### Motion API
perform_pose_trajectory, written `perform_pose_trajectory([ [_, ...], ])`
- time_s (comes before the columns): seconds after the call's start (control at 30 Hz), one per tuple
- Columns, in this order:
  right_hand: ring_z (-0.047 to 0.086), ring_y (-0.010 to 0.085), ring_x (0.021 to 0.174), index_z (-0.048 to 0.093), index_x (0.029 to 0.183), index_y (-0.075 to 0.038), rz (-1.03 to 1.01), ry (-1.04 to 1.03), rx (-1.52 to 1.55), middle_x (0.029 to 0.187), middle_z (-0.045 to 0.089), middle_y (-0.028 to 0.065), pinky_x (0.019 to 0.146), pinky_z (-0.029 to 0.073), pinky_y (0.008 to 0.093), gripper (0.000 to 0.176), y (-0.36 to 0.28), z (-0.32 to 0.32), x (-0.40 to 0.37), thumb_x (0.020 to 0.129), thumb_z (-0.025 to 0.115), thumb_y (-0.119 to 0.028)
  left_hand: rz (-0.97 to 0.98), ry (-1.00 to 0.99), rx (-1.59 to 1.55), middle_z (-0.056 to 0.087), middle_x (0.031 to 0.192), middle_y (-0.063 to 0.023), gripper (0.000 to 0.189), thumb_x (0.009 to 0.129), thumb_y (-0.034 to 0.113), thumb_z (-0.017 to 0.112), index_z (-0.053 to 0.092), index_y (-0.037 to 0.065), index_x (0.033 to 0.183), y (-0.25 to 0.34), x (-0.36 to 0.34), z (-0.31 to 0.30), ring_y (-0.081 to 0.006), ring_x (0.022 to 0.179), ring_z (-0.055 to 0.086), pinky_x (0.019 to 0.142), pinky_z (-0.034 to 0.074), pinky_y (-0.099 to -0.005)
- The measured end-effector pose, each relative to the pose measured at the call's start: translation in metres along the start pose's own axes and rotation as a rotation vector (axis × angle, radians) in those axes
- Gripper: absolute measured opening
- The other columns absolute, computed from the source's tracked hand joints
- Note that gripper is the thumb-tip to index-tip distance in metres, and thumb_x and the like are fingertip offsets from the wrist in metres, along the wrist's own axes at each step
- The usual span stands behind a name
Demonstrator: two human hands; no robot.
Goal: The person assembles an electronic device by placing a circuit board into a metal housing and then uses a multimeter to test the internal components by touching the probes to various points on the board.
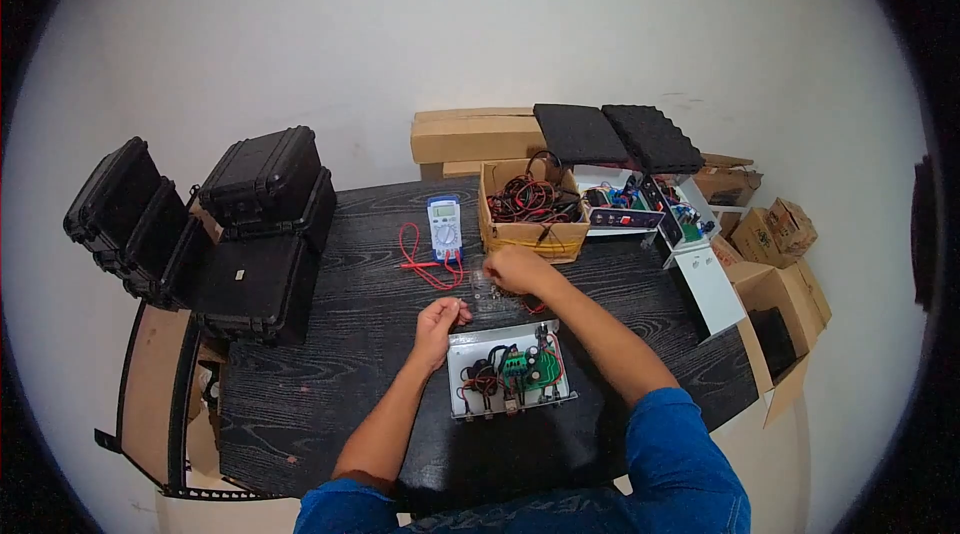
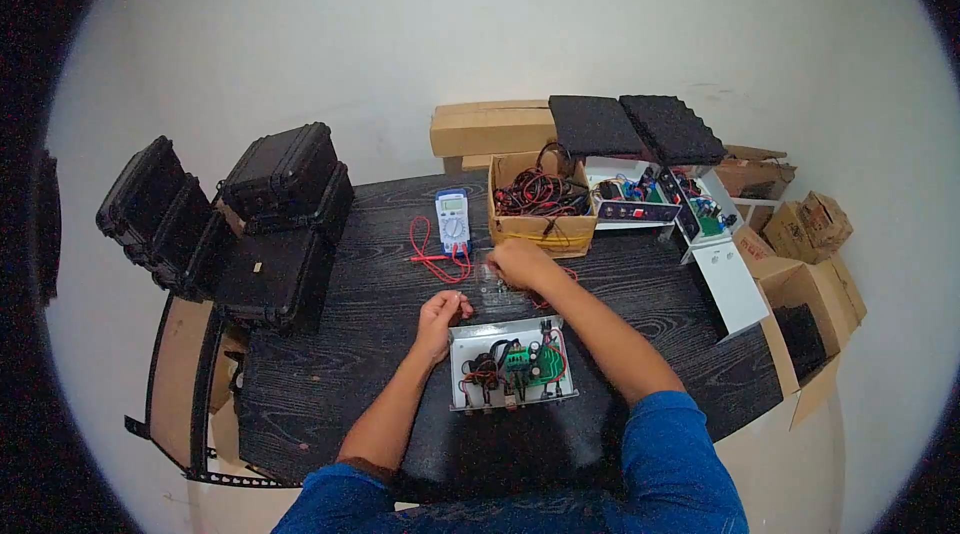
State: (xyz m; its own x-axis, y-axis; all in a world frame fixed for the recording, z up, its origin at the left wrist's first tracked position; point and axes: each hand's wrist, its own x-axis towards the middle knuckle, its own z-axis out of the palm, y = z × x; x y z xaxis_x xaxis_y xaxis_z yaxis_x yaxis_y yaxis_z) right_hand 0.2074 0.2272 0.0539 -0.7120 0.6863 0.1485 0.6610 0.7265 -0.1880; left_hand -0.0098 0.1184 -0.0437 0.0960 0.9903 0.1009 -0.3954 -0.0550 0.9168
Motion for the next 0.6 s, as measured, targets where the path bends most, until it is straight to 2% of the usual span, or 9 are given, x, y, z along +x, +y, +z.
perform_pose_trajectory([
  [0.07, 0.075, 0.0366, 0.090, 0.077, 0.091, -0.005, 0.019, -0.100, -0.146, 0.094, 0.076, 0.0186, 0.079, 0.059, 0.0495, 0.015, -0.001, 0.008, 0.004, 0.085, 0.066, -0.013, 0.000, 0.003, -0.026, 0.072, 0.096, -0.0068, 0.022, 0.108, 0.019, 0.058, 0.069, 0.001, 0.108, -0.002, 0.000, -0.001, -0.0142, 0.089, 0.066, 0.084, 0.052, -0.0293],
  [0.17, 0.076, 0.0375, 0.091, 0.078, 0.088, -0.002, 0.099, -0.093, -0.256, 0.097, 0.076, 0.0210, 0.080, 0.060, 0.0487, 0.017, 0.000, 0.019, 0.008, 0.086, 0.064, -0.013, -0.005, 0.014, 0.030, 0.072, 0.095, -0.0069, 0.021, 0.108, 0.018, 0.057, 0.068, 0.000, 0.107, 0.003, -0.001, 0.002, -0.0144, 0.088, 0.066, 0.085, 0.052, -0.0297],
  [0.6, 0.076, 0.0379, 0.093, 0.078, 0.091, -0.001, 0.108, -0.126, -0.220, 0.098, 0.076, 0.0224, 0.079, 0.061, 0.0490, 0.020, -0.006, 0.018, 0.012, 0.087, 0.064, -0.014, -0.017, -0.012, -0.014, 0.072, 0.095, -0.0076, 0.020, 0.108, 0.016, 0.056, 0.067, 0.000, 0.107, 0.001, 0.000, 0.001, -0.0144, 0.088, 0.066, 0.086, 0.053, -0.0304],
])
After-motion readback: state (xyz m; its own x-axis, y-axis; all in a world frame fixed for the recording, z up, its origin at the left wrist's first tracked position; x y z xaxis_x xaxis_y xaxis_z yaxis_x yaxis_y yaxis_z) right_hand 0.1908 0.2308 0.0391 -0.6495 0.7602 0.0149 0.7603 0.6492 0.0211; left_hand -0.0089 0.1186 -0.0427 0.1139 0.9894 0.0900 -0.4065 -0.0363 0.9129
